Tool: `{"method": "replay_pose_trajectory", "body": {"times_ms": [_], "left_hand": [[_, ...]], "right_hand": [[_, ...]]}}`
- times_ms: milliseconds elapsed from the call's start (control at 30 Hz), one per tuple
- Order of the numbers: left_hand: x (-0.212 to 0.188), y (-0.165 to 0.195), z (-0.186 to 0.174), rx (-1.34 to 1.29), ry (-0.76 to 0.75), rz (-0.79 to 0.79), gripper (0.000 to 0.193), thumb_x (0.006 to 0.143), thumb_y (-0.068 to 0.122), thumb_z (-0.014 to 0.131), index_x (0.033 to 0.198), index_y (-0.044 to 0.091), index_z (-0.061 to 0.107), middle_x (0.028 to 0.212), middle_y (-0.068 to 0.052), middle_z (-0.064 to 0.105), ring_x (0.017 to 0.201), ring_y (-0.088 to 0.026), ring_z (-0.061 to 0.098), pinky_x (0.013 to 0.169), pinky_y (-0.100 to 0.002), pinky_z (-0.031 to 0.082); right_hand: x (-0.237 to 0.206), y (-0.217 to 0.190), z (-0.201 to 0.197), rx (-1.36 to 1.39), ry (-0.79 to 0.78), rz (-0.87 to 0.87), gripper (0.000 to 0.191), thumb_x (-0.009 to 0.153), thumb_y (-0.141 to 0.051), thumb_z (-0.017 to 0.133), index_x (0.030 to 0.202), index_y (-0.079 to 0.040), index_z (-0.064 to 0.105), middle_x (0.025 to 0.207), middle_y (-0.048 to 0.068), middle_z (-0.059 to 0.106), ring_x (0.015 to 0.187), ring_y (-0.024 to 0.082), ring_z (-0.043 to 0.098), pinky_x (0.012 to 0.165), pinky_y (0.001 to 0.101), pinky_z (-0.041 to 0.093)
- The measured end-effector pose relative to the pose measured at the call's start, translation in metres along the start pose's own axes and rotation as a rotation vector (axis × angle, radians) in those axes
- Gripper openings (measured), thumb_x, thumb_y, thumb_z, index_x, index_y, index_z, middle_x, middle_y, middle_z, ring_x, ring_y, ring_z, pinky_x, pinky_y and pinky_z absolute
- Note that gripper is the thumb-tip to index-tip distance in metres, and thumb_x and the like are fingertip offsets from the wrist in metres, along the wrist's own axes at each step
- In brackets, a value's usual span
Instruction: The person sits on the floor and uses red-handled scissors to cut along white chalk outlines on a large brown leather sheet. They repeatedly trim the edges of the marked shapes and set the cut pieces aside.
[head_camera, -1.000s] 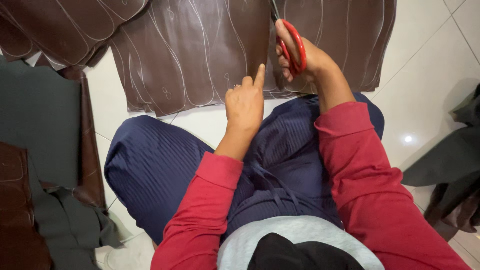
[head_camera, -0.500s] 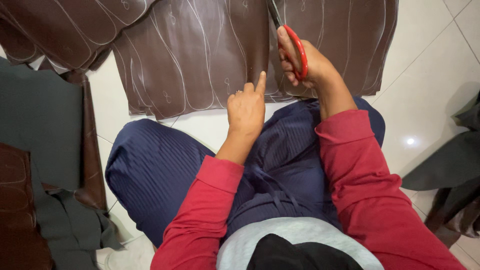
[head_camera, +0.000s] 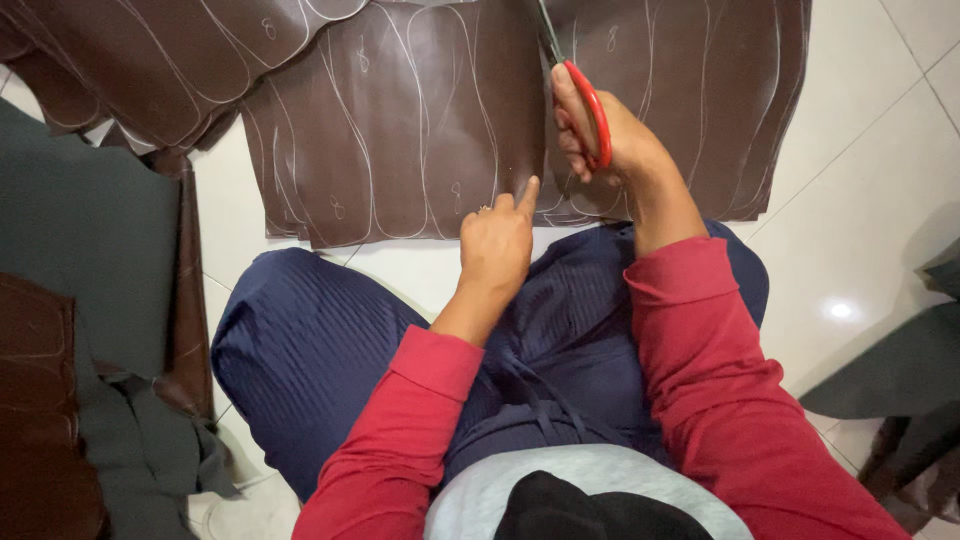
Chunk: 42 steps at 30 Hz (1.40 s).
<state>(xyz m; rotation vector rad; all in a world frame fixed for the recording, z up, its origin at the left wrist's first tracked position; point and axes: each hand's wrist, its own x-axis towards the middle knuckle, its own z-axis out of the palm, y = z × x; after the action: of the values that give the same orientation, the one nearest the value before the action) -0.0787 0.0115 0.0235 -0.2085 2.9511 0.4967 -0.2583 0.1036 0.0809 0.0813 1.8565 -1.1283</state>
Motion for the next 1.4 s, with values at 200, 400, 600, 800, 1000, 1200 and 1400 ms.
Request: {"method": "replay_pose_trajectory", "body": {"times_ms": [200,400,600,800,1000,1200,1400], "left_hand": [[0.018,-0.005,-0.033,-0.266,-0.006,-0.156,0.033,0.091,0.017,0.062,0.122,0.019,0.073,0.096,-0.011,0.069,0.084,-0.035,0.069,0.073,-0.048,0.054],[0.05,-0.037,-0.093,-0.746,0.566,-0.262,0.016,0.104,0.009,0.057,0.113,0.007,0.069,0.125,-0.017,0.066,0.116,-0.031,0.066,0.1,-0.041,0.052],[0.086,0.069,-0.071,-0.746,0.529,0.0,0.016,0.1,0.006,0.056,0.11,0.01,0.068,0.124,-0.011,0.07,0.119,-0.033,0.065,0.105,-0.043,0.049],[0.105,0.184,-0.003,-0.63,0.269,0.424,0.019,0.088,0.016,0.067,0.106,0.014,0.068,0.124,-0.009,0.069,0.12,-0.033,0.062,0.104,-0.05,0.044],[0.101,0.136,0.029,-0.561,0.469,-0.009,0.051,0.086,0.026,0.079,0.133,0.012,0.064,0.143,-0.016,0.061,0.142,-0.041,0.047,0.122,-0.051,0.036],[0.112,0.075,0.022,-0.262,0.363,-0.517,0.08,0.076,0.043,0.087,0.141,0.011,0.053,0.144,-0.012,0.047,0.139,-0.039,0.037,0.107,-0.054,0.034],[0.132,0.077,0.024,-0.289,0.343,-0.525,0.066,0.08,0.036,0.087,0.136,0.018,0.057,0.129,-0.008,0.057,0.125,-0.033,0.052,0.101,-0.05,0.043]], "right_hand": [[0.014,0.018,-0.027,0.172,0.089,-0.09,0.06,0.096,-0.071,0.053,0.086,-0.012,0.053,0.059,-0.003,0.047,0.042,0.01,0.048,0.036,0.0272,0.042],[0.022,0.053,-0.09,0.707,0.079,-0.438,0.063,0.096,-0.074,0.059,0.102,-0.011,0.057,0.068,0.002,0.052,0.054,0.018,0.058,0.045,0.0317,0.047],[0.001,0.062,-0.158,0.596,0.318,-0.325,0.067,0.09,-0.078,0.057,0.092,-0.012,0.054,0.081,0.011,0.072,0.062,0.025,0.074,0.053,0.0348,0.061],[-0.015,0.085,-0.204,-0.091,0.521,-0.254,0.047,0.088,-0.041,0.09,0.105,-0.005,0.066,0.101,0.013,0.071,0.085,0.021,0.067,0.072,0.0333,0.054],[-0.003,0.115,-0.232,-0.452,0.91,-0.08,0.054,0.07,-0.026,0.097,0.1,-0.001,0.06,0.098,0.017,0.071,0.088,0.034,0.069,0.076,0.0439,0.054],[0.004,0.118,-0.239,-0.549,1.043,-0.012,0.043,0.077,-0.021,0.086,0.105,-0.003,0.058,0.101,0.014,0.071,0.093,0.037,0.069,0.08,0.0479,0.054],[0.0,0.116,-0.237,-0.502,1.15,-0.012,0.05,0.085,-0.04,0.085,0.107,-0.004,0.057,0.097,0.007,0.074,0.092,0.03,0.071,0.078,0.0461,0.053]]}}
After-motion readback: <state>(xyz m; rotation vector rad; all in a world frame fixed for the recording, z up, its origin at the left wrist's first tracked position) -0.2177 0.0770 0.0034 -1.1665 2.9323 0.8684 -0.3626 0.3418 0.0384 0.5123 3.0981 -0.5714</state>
